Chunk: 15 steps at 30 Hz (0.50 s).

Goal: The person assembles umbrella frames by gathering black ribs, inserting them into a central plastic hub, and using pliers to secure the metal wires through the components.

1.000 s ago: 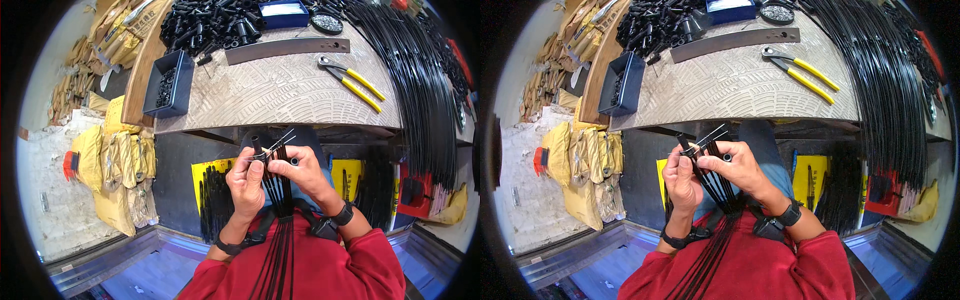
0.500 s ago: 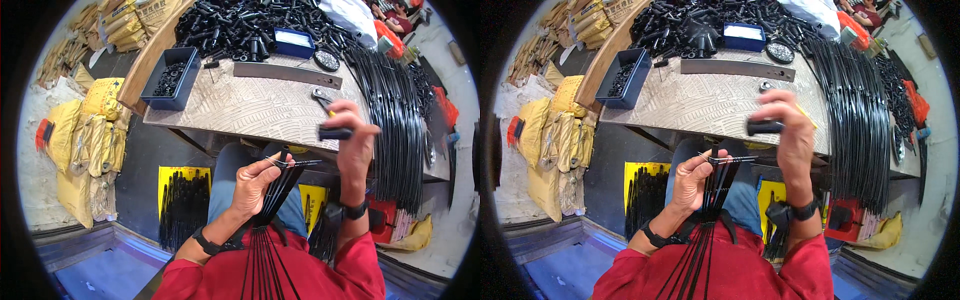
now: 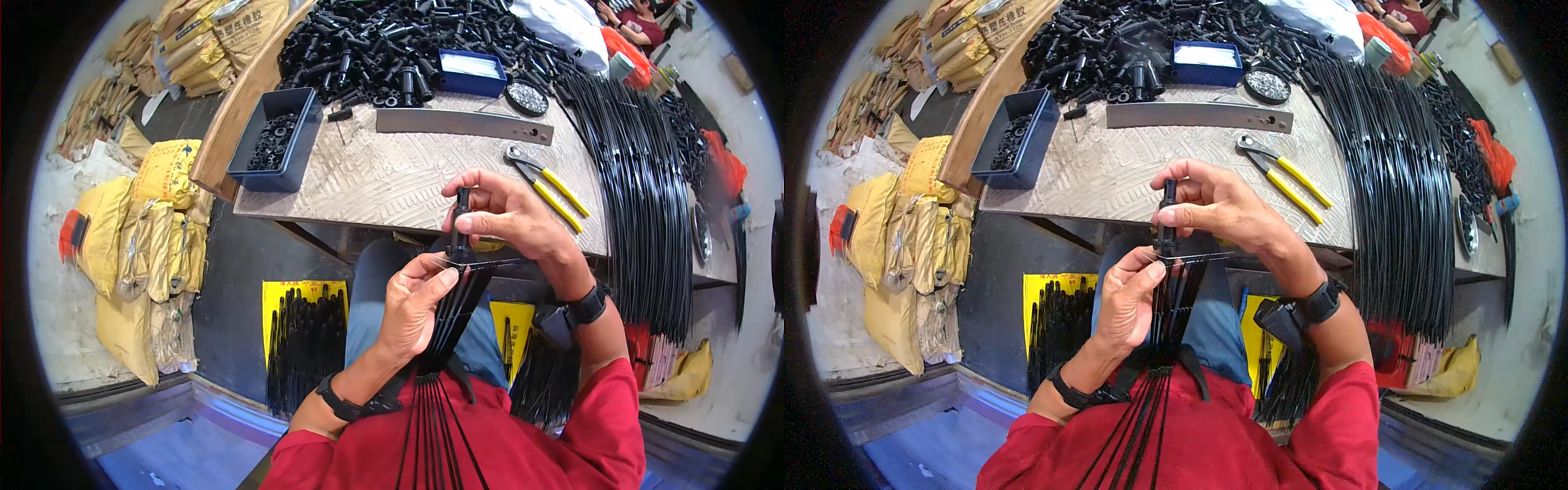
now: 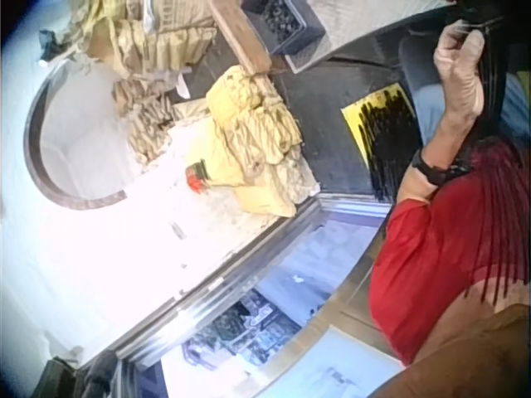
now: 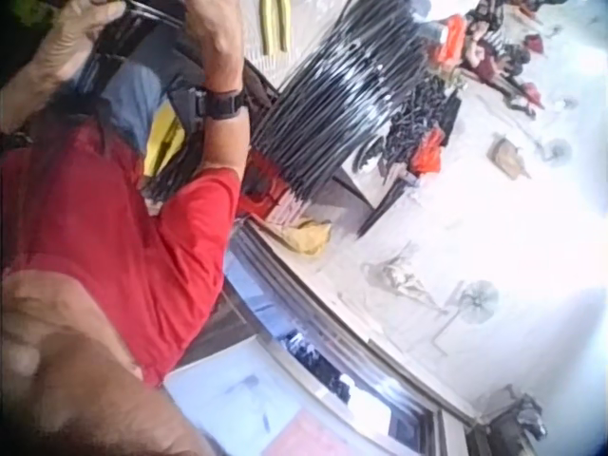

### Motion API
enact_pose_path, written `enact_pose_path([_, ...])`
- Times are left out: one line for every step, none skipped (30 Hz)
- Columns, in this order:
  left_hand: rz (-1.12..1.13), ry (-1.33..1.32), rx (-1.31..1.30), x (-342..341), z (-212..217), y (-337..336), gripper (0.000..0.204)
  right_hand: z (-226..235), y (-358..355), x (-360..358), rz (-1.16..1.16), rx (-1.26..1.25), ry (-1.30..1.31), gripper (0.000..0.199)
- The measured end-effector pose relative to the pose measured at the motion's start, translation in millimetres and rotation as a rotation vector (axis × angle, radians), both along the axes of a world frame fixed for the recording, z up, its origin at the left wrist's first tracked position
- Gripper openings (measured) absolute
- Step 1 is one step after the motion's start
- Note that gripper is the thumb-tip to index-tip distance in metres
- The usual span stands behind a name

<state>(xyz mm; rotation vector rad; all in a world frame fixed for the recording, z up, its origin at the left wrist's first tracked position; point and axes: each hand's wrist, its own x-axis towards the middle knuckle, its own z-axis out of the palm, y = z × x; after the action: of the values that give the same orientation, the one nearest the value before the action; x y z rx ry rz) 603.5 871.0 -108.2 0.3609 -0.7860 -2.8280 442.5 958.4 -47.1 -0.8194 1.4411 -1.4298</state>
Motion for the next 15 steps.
enact_pose_path([0.007, 0.007, 0.008, -0.6, -1.0, 0.4, 0.02, -0.8, 0.3, 0.1, -0.01, -0.008, -0.042, 0.04])
enact_pose_path([0.018, 0.014, 0.017, -1.3, -2.4, 0.1, 0.021, -1.6, -0.3, -0.1, -0.011, -0.008, -0.048, 0.04])
enact_pose_path([0.017, 0.007, 0.015, -1.8, -1.9, -0.1, 0.021, -1.7, -1.0, -0.1, -0.015, -0.012, -0.054, 0.038])
enact_pose_path([0.021, 0.014, -0.001, -2.3, -0.2, -0.2, 0.023, -2.3, -1.5, 0.3, -0.018, -0.015, -0.06, 0.037])
enact_pose_path([0.023, 0.022, -0.018, -2.9, 1.1, 0.1, 0.026, -2.7, -1.7, 1.3, -0.036, -0.033, -0.069, 0.036])
enact_pose_path([0.022, 0.017, -0.02, -3.5, 0.3, 0.7, 0.026, -4.0, -0.9, 0.8, -0.037, -0.035, -0.075, 0.036])
enact_pose_path([0.031, 0.009, -0.033, -4.1, -1.3, 1.3, 0.027, -5.4, -0.1, -0.5, -0.047, -0.022, -0.053, 0.035])
enact_pose_path([0.034, 0.002, -0.047, -4.5, -2.1, 1.7, 0.029, -6.9, 1.2, -1.4, -0.063, -0.009, -0.03, 0.034])
enact_pose_path([0.026, -0.003, -0.051, -4.8, -1.9, 2.1, 0.029, -9.2, 0.1, -1.2, -0.101, 0.013, 0.023, 0.035])
enact_pose_path([0.031, -0.013, -0.044, -5.0, -1.5, 2.6, 0.029, -9.5, -1.1, -1.7, -0.109, 0.009, 0.018, 0.035])
enact_pose_path([0.036, -0.023, -0.037, -5.0, -1.1, 3.4, 0.029, -9.1, -2.4, -2.3, -0.089, 0.057, 0.057, 0.032])
enact_pose_path([0.029, -0.028, -0.04, -4.8, -0.2, 3.9, 0.029, -8.4, -3.9, -2.6, -0.068, 0.106, 0.097, 0.03])
enact_pose_path([0.039, -0.024, -0.08, -4.4, 1.0, 4.1, 0.031, -7.3, -5.8, -2.2, -0.066, 0.118, 0.1, 0.031])
enact_pose_path([0.051, -0.018, -0.12, -4.3, 1.6, 4.5, 0.034, -7.7, -6.1, -2.8, -0.07, 0.117, 0.096, 0.031])
enact_pose_path([0.048, -0.021, -0.122, -4.6, 1.6, 5.1, 0.034, -8.1, -6.2, -3.4, -0.067, 0.112, 0.098, 0.032])
